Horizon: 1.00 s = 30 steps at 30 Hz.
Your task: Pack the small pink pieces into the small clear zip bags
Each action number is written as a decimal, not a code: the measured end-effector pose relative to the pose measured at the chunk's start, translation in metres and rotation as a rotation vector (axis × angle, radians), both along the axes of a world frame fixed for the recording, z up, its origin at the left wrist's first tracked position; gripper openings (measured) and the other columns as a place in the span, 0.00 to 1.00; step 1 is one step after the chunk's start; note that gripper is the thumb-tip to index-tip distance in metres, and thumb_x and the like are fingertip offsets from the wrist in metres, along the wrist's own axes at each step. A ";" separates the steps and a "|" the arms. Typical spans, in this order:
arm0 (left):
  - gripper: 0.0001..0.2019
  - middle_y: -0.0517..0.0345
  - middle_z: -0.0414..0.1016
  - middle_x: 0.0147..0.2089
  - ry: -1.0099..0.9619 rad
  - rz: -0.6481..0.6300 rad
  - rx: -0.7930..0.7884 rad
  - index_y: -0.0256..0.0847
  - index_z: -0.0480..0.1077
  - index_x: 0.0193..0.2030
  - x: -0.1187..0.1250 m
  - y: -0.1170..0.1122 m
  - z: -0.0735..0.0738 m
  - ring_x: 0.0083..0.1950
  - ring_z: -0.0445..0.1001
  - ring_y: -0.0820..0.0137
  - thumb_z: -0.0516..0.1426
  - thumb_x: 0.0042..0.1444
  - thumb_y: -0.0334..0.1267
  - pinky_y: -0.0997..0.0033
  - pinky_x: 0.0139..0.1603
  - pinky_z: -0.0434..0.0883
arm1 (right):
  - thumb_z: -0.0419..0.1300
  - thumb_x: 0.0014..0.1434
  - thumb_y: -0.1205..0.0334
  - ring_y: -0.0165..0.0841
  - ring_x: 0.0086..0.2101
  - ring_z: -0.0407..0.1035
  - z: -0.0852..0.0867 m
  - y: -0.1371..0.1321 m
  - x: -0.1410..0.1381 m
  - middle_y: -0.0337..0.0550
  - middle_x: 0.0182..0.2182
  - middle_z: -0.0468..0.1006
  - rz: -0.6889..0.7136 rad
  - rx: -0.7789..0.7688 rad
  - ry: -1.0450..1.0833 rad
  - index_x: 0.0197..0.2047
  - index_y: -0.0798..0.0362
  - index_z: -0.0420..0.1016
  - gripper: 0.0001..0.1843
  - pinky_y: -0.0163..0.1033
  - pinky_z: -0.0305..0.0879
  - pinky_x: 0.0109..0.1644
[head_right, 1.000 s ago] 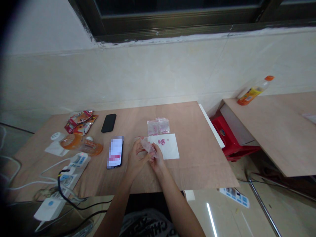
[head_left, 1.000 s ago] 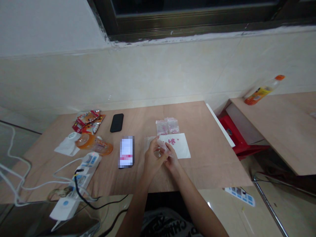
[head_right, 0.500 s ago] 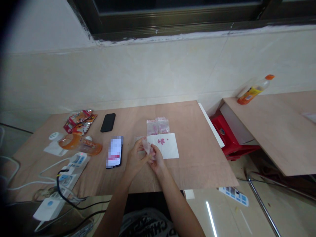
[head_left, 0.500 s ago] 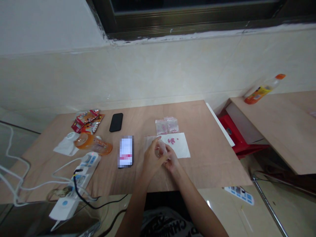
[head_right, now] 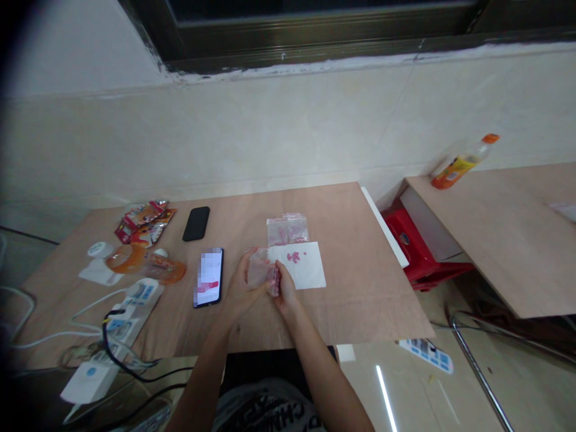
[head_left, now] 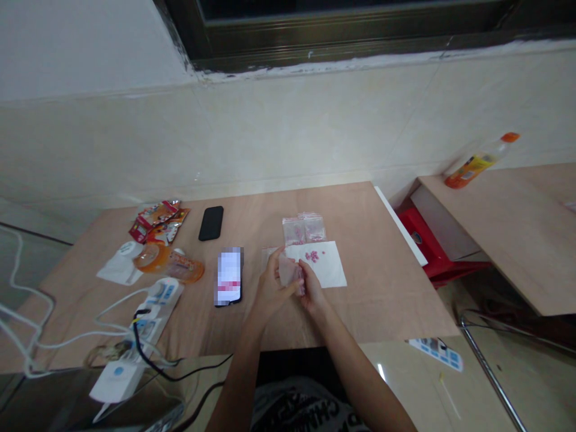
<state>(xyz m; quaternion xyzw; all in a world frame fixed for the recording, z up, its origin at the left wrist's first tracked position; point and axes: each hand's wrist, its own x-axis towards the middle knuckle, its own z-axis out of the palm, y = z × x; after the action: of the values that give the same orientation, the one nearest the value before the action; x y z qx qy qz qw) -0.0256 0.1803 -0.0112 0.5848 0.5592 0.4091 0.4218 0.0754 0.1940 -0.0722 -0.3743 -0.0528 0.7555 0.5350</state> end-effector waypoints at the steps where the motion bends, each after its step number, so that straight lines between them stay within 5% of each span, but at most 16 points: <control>1: 0.38 0.51 0.73 0.55 0.026 0.005 0.002 0.44 0.60 0.62 0.001 0.000 0.002 0.52 0.74 0.62 0.65 0.42 0.31 0.59 0.54 0.73 | 0.61 0.55 0.56 0.27 0.22 0.70 0.000 0.000 -0.001 0.41 0.25 0.79 0.004 -0.027 0.005 0.33 0.54 0.76 0.10 0.28 0.58 0.17; 7: 0.34 0.53 0.72 0.56 0.122 0.014 0.072 0.46 0.63 0.61 0.003 -0.002 0.008 0.55 0.73 0.61 0.64 0.45 0.30 0.60 0.56 0.71 | 0.61 0.54 0.56 0.19 0.11 0.50 -0.007 -0.001 -0.001 0.29 0.15 0.67 0.024 -0.127 -0.011 0.30 0.55 0.74 0.10 0.26 0.39 0.11; 10: 0.32 0.52 0.71 0.57 0.127 -0.005 0.113 0.47 0.61 0.62 0.005 -0.003 0.003 0.52 0.74 0.63 0.62 0.48 0.31 0.61 0.53 0.72 | 0.63 0.53 0.54 0.21 0.14 0.57 -0.007 -0.002 -0.002 0.31 0.17 0.71 0.002 -0.095 -0.035 0.30 0.55 0.75 0.11 0.26 0.49 0.14; 14: 0.31 0.51 0.72 0.56 0.130 0.001 0.132 0.46 0.60 0.62 0.008 -0.005 0.000 0.53 0.74 0.63 0.60 0.50 0.32 0.60 0.55 0.72 | 0.64 0.51 0.51 0.28 0.31 0.74 0.001 -0.005 -0.004 0.42 0.33 0.81 -0.065 0.082 -0.094 0.36 0.55 0.78 0.16 0.30 0.69 0.34; 20: 0.29 0.56 0.76 0.48 0.118 0.113 0.116 0.46 0.62 0.61 0.008 -0.005 0.006 0.53 0.74 0.63 0.60 0.51 0.31 0.60 0.56 0.71 | 0.65 0.50 0.49 0.32 0.37 0.74 0.009 -0.009 -0.003 0.43 0.36 0.82 -0.056 0.136 -0.141 0.35 0.54 0.80 0.16 0.34 0.69 0.39; 26: 0.28 0.53 0.72 0.56 0.103 0.118 0.110 0.45 0.64 0.59 0.010 -0.004 0.006 0.58 0.71 0.61 0.59 0.49 0.30 0.61 0.57 0.71 | 0.65 0.50 0.54 0.31 0.35 0.73 0.011 -0.009 -0.007 0.41 0.33 0.81 -0.042 0.205 -0.148 0.34 0.53 0.79 0.12 0.33 0.68 0.38; 30: 0.27 0.54 0.73 0.54 0.083 0.138 0.102 0.45 0.64 0.58 0.010 -0.004 0.009 0.57 0.71 0.62 0.59 0.49 0.30 0.61 0.57 0.71 | 0.65 0.50 0.54 0.27 0.27 0.69 0.007 -0.010 -0.007 0.38 0.28 0.79 -0.062 0.160 -0.131 0.31 0.54 0.77 0.12 0.30 0.64 0.28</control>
<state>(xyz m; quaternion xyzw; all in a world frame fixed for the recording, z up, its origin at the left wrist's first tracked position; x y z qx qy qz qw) -0.0158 0.1758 -0.0025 0.5821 0.5936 0.4405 0.3388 0.0682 0.1843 -0.0650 -0.3804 -0.1365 0.7059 0.5817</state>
